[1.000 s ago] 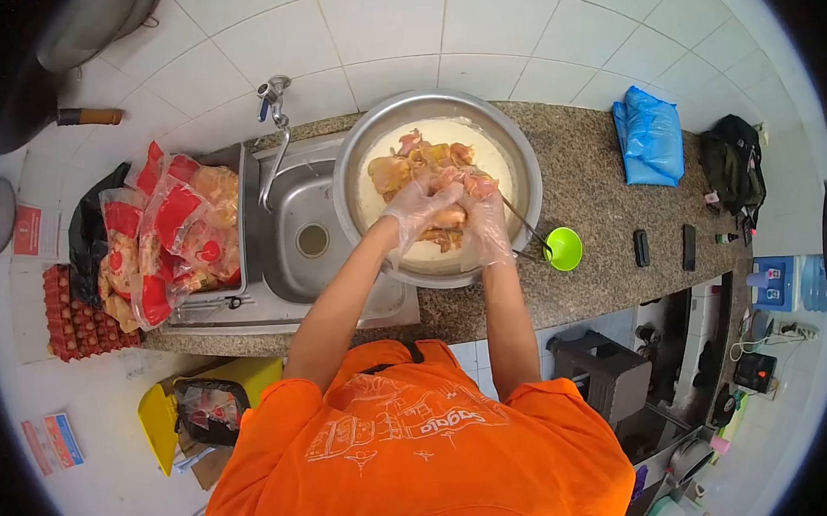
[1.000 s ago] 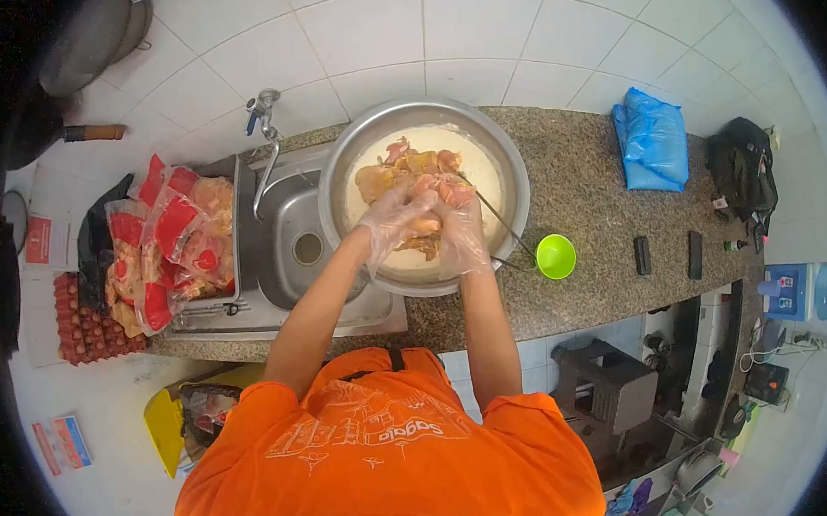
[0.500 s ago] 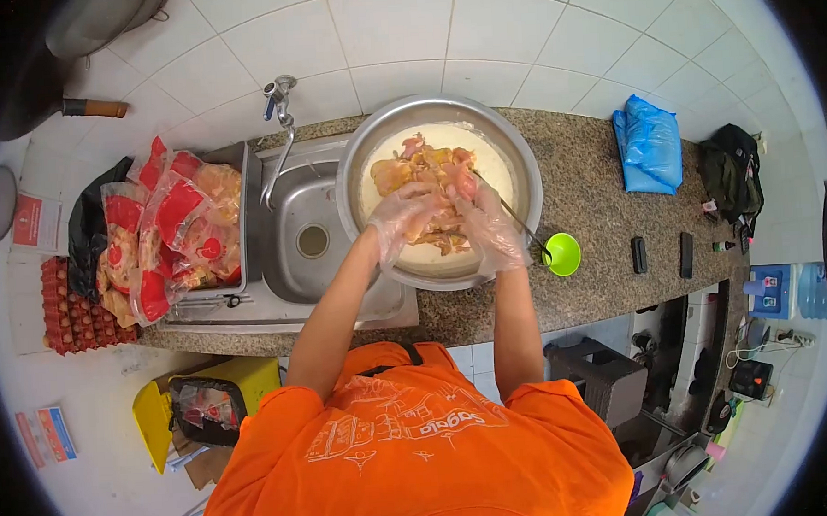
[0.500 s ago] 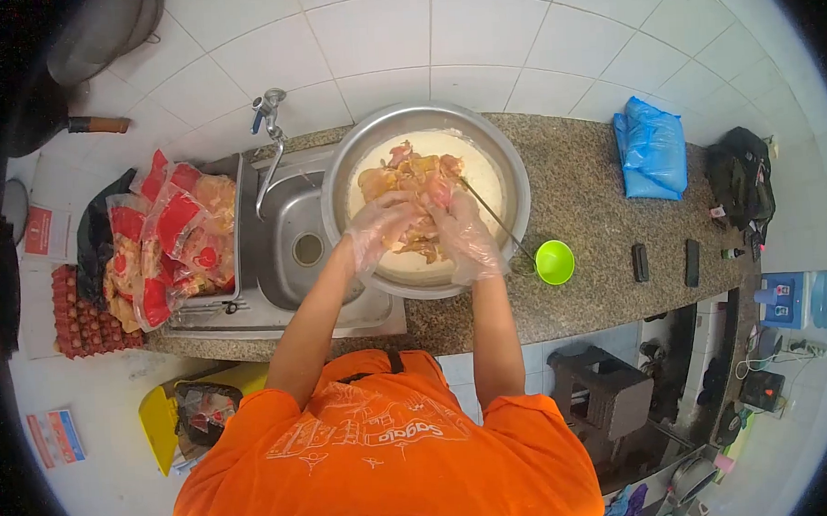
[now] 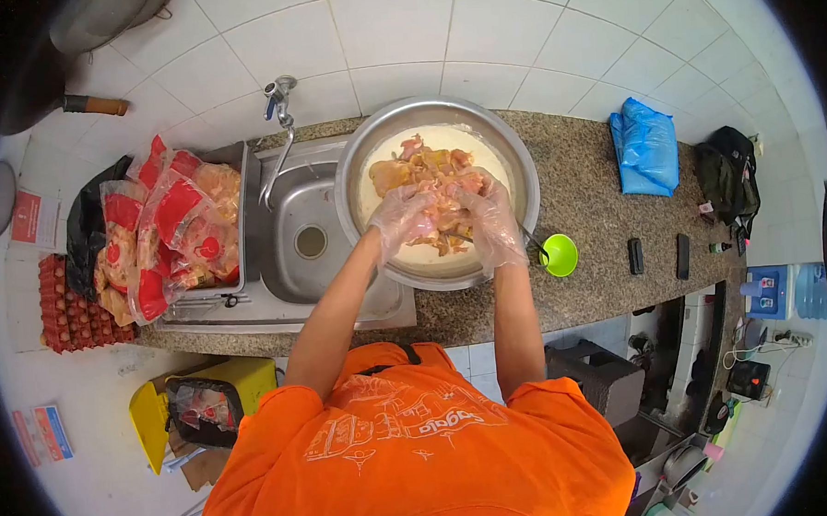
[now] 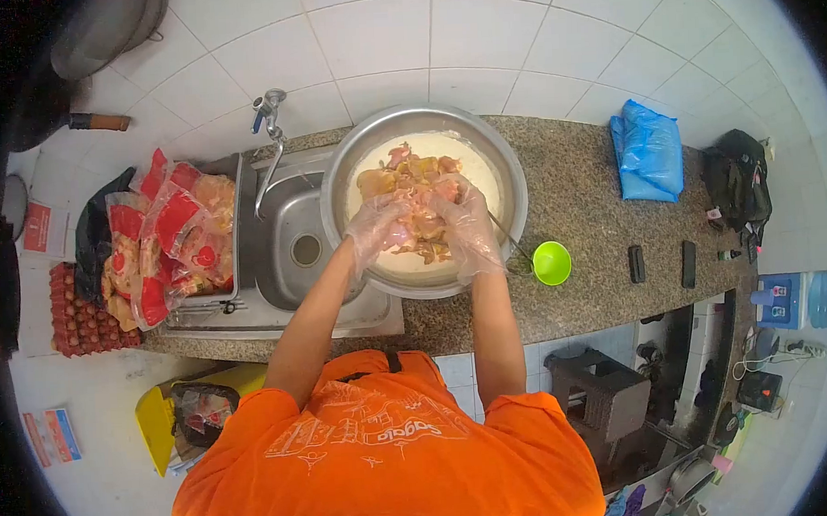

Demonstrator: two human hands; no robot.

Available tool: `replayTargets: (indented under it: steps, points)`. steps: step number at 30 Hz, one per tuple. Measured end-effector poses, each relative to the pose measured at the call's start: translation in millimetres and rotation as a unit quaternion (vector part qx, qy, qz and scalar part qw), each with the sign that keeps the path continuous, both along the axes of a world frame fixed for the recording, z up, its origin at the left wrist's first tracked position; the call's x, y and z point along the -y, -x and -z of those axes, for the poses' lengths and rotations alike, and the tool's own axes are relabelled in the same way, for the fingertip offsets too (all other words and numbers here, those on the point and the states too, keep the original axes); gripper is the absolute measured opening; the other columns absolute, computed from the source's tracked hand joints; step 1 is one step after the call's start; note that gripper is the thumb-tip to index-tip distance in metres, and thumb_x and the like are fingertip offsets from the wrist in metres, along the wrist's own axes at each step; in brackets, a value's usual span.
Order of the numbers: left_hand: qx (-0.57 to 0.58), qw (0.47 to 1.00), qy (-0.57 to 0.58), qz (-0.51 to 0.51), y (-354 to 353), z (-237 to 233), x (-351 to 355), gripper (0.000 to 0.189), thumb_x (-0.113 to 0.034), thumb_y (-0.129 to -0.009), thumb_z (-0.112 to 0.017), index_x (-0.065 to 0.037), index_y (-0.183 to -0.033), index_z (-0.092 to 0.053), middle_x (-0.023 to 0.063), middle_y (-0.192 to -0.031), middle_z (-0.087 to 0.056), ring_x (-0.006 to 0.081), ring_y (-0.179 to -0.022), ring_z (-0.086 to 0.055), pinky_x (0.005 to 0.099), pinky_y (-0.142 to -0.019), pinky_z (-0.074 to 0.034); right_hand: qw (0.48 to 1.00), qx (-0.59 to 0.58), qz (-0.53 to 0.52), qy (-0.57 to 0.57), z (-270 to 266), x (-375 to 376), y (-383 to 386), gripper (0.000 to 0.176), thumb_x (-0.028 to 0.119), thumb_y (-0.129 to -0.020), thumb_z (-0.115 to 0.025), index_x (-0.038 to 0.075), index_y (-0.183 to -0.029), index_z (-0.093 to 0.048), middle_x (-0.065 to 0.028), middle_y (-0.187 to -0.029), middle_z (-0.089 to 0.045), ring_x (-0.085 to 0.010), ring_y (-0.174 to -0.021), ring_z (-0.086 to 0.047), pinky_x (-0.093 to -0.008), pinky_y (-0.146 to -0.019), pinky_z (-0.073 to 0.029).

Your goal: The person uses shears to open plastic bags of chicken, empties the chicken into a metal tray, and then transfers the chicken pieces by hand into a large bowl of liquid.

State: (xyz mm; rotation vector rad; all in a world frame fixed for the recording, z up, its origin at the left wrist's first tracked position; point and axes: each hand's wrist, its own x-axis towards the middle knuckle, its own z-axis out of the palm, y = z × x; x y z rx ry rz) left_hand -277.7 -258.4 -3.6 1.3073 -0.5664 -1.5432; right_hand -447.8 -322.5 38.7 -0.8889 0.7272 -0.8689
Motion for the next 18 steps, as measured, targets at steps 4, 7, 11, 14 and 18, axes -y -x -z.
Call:
replayTargets:
  steps: [4, 7, 11, 14, 18]
  points:
    - [0.092, 0.994, 0.029, 0.047, -16, -17, -5, 0.036, -0.026, -0.093, -0.068, -0.001, -0.119, -0.067, 0.0039, -0.100, -0.067, 0.0125, -0.088, -0.064, 0.0259, -0.075, -0.055, 0.998, -0.023, -0.043, -0.046, -14, 3, 13, 0.023, 0.002, -0.085, -0.076, 0.000, -0.104, -0.062, -0.0093, -0.101, -0.068, -0.0142, -0.086, -0.068, -0.0251, -0.070, -0.060]
    - [0.135, 0.981, 0.068, 0.125, -30, -23, 1, 0.046, -0.033, -0.092, -0.071, 0.000, -0.124, -0.065, 0.0051, -0.104, -0.067, 0.0129, -0.093, -0.063, 0.0271, -0.077, -0.054, 0.994, -0.071, -0.075, -0.037, -9, 9, 17, 0.023, 0.005, -0.083, -0.079, 0.000, -0.098, -0.061, -0.0108, -0.102, -0.069, -0.0170, -0.084, -0.070, -0.0289, -0.069, -0.060]
    - [0.113, 0.989, -0.008, 0.089, -34, -43, 16, 0.044, -0.035, -0.093, -0.071, -0.001, -0.121, -0.066, 0.0060, -0.105, -0.067, 0.0121, -0.092, -0.063, 0.0263, -0.074, -0.053, 0.980, -0.147, -0.057, 0.121, 16, 26, 9, 0.025, 0.018, -0.087, -0.077, -0.001, -0.093, -0.062, -0.0160, -0.099, -0.073, -0.0255, -0.088, -0.072, -0.0392, -0.073, -0.058]
    - [0.245, 0.959, -0.052, 0.131, -49, -60, 17, 0.038, -0.026, -0.090, -0.076, -0.003, -0.118, -0.065, 0.0087, -0.109, -0.066, 0.0138, -0.093, -0.066, 0.0272, -0.074, -0.056, 0.689, -0.637, -0.092, 0.333, 2, 37, 12, 0.037, 0.031, -0.090, -0.074, -0.004, -0.093, -0.063, -0.0225, -0.099, -0.073, -0.0282, -0.097, -0.071, -0.0421, -0.080, -0.054]
    - [0.200, 0.972, 0.082, 0.094, -74, -23, 4, 0.043, -0.015, -0.085, -0.080, -0.005, -0.122, -0.063, 0.0121, -0.120, -0.065, 0.0190, -0.104, -0.067, 0.0306, -0.080, -0.058, 0.846, -0.455, -0.083, 0.266, 3, 31, 5, 0.041, 0.035, -0.092, -0.072, -0.004, -0.102, -0.064, -0.0204, -0.099, -0.071, -0.0261, -0.095, -0.070, -0.0414, -0.081, -0.055]
